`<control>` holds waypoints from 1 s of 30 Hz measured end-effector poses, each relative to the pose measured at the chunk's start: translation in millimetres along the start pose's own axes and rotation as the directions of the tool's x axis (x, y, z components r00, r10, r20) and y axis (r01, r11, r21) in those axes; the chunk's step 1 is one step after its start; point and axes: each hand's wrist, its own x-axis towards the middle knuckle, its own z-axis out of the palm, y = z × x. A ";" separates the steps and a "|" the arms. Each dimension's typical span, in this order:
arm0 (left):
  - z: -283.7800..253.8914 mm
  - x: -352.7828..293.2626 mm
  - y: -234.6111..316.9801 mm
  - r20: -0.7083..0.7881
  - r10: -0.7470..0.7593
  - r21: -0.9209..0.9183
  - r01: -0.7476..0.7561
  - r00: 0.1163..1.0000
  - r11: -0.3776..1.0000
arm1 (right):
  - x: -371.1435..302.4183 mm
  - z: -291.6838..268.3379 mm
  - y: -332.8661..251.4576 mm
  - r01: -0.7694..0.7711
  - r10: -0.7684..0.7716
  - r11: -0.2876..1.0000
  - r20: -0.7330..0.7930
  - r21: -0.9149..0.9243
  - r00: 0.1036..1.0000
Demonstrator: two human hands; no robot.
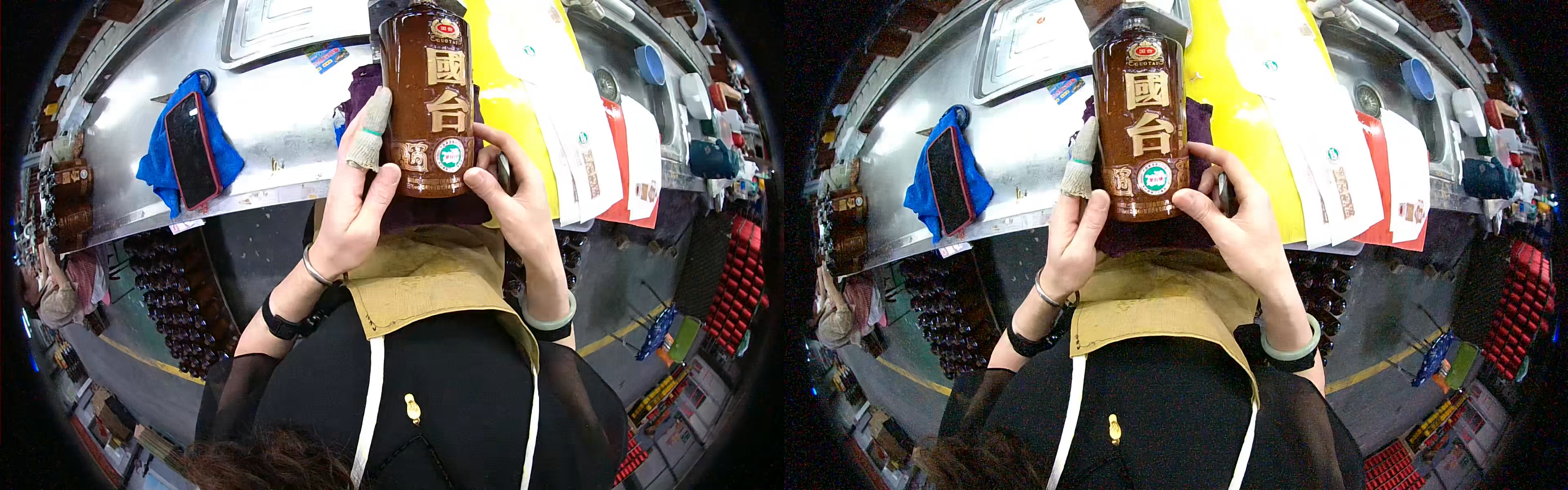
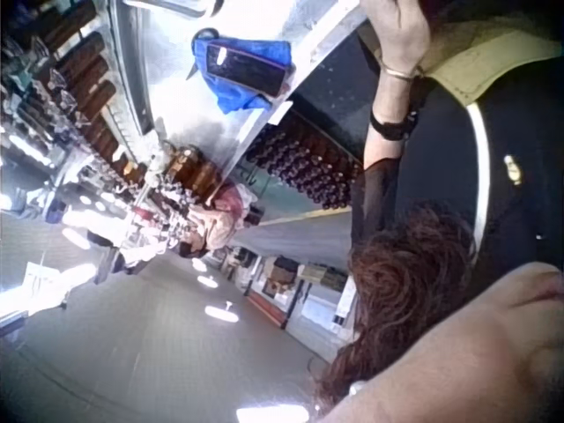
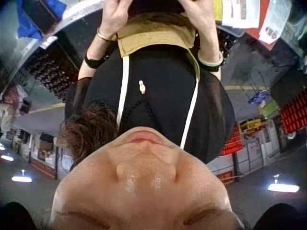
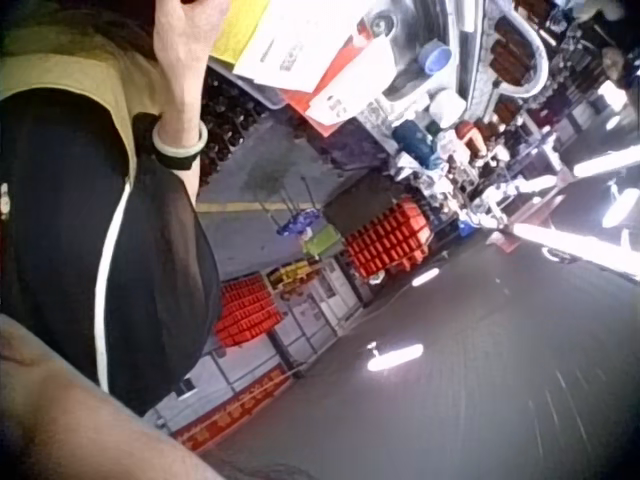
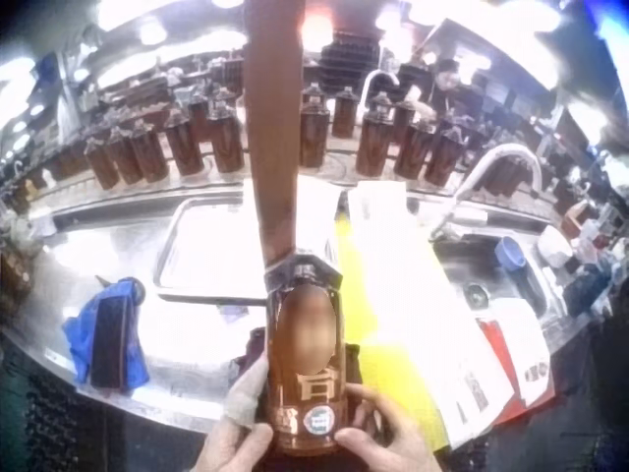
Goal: Applying and smoothing product labels on a brown glass bottle using a handheld scraper tool at a manufacturing line.
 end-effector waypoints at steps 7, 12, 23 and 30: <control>-1.5 6.4 -10.1 -0.033 0.160 0.482 -0.124 0.987 0.867 | -1.3 -11.4 -10.0 0.198 -0.210 0.969 -0.074 -0.151 0.975; -1.4 4.2 15.7 -0.042 0.231 0.571 -0.166 0.972 0.804 | -6.5 -7.7 -10.4 0.472 -0.471 0.880 -0.248 -0.058 0.847; 11.4 4.2 6.6 -0.104 0.146 0.414 -0.090 0.984 0.906 | -8.7 -13.9 -23.7 0.702 -0.822 0.425 0.081 -0.571 0.564; 4.7 16.4 18.8 -0.036 0.046 0.087 -0.042 0.998 0.995 | -14.3 -24.5 -29.0 0.658 -0.744 0.591 0.000 -0.466 0.668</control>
